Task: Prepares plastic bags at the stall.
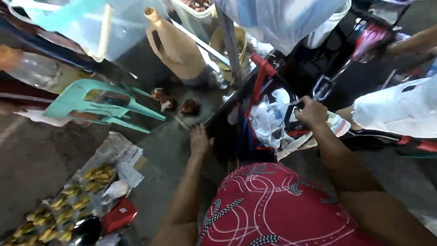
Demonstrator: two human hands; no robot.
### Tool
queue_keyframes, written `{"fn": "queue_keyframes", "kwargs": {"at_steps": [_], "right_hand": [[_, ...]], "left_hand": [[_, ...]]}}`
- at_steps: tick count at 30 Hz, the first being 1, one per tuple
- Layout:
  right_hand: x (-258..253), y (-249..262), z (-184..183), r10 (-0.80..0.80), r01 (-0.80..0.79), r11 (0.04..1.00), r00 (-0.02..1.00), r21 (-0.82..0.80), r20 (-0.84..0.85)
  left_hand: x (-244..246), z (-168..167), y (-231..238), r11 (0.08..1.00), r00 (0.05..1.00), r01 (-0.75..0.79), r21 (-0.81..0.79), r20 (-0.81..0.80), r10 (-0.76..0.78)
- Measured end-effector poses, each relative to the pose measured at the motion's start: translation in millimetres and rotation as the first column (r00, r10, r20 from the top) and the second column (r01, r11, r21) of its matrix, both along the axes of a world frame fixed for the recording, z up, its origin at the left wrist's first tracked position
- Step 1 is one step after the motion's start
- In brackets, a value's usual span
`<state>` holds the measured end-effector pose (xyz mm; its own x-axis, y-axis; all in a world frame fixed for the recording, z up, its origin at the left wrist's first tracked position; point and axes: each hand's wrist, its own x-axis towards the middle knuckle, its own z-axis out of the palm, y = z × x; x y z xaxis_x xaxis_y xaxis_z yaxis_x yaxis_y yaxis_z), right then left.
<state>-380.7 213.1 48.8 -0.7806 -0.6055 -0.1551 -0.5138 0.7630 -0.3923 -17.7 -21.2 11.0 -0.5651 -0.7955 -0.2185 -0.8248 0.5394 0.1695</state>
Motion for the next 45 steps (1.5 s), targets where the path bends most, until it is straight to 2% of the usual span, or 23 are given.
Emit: {"fn": "queue_keyframes", "kwargs": {"at_steps": [2,4,5,7,8,10,12,13,16,18,22,26,28,31,34,36,38,42,45], "right_hand": [[2.4,15.9,-12.0,0.044,-0.076,0.967,0.99,-0.245,-0.132],[14.3,32.1,-20.6,0.044,-0.172,0.854,0.964,-0.491,-0.261],[24.8,37.4,-24.5,0.053,-0.235,0.792,0.946,-0.564,-0.319],[53.4,42.0,-35.1,0.165,-0.365,0.712,0.917,-0.6,-0.363],[68.3,41.0,-42.2,0.263,-0.4,0.71,0.914,-0.58,-0.31],[92.3,29.6,-49.3,0.414,-0.398,0.829,0.909,-0.394,-0.048],[100.8,8.7,-63.5,0.348,-0.325,0.937,0.893,-0.126,0.286],[100.5,-0.8,-76.2,0.271,-0.28,0.959,0.885,-0.031,0.379],[103.3,-16.1,-107.0,0.124,-0.206,0.97,0.88,0.132,0.459],[106.4,-19.2,-115.7,0.088,-0.149,0.985,0.871,0.09,0.483],[98.7,-9.0,-108.7,0.063,-0.079,0.997,0.855,0.01,0.515],[93.3,12.7,-102.9,0.116,-0.082,0.993,0.852,-0.089,0.51],[94.4,20.3,-103.5,0.104,-0.045,0.991,0.847,-0.125,0.521],[96.9,19.4,-105.6,0.077,0.033,0.978,0.86,-0.204,0.505],[100.6,8.1,-92.6,0.14,0.017,0.953,0.862,-0.304,0.487],[101.5,-0.2,-82.5,0.222,-0.023,0.915,0.862,-0.402,0.456],[100.4,-2.0,-75.5,0.277,-0.065,0.888,0.866,-0.456,0.416],[88.4,6.4,-61.1,0.256,-0.094,0.947,0.8,-0.308,0.543],[75.9,29.8,-60.5,0.238,-0.115,0.958,0.833,-0.264,0.5]], "left_hand": [[-0.7,-4.7,1.9,1.0,0.999,-0.009,-0.014,-0.036,0.008],[1.3,-9.9,1.8,0.999,0.998,0.003,-0.044,-0.062,-0.005],[1.3,-10.8,0.9,0.999,0.997,0.006,-0.052,-0.074,-0.01],[0.9,-10.2,0.7,0.999,0.997,-0.001,-0.034,-0.073,-0.001],[0.5,-8.8,1.0,1.0,0.997,-0.009,-0.016,-0.074,0.008],[-2.8,-2.6,1.4,0.999,0.996,-0.02,0.026,-0.083,0.022],[-13.0,5.1,6.8,0.998,0.996,-0.012,0.056,-0.089,0.017],[-21.1,6.8,12.0,0.998,0.993,0.033,0.048,-0.116,-0.027],[-55.5,-0.6,35.0,0.963,0.921,0.267,-0.026,-0.288,-0.263],[-87.8,-4.6,47.7,0.915,0.864,0.404,0.015,-0.335,-0.376],[-157.3,-19.3,55.9,0.81,0.767,0.586,0.02,-0.336,-0.547],[-204.7,-54.3,52.5,0.806,0.771,0.586,-0.082,-0.249,-0.586],[-211.5,-60.3,55.3,0.822,0.81,0.569,-0.04,-0.148,-0.568],[-211.6,-28.8,71.0,0.807,0.828,0.561,0.184,-0.125,-0.547],[-201.5,15.2,98.5,0.688,0.8,0.597,0.413,-0.238,-0.551],[-193.1,46.6,107.8,0.613,0.791,0.606,0.507,-0.31,-0.527],[-185.8,68.3,103.6,0.631,0.783,0.621,0.465,-0.412,-0.466],[-179.7,85.3,62.3,0.784,0.708,0.587,0.203,-0.598,-0.375],[-181.2,91.9,41.7,0.843,0.662,0.529,0.101,-0.671,-0.335]]}}
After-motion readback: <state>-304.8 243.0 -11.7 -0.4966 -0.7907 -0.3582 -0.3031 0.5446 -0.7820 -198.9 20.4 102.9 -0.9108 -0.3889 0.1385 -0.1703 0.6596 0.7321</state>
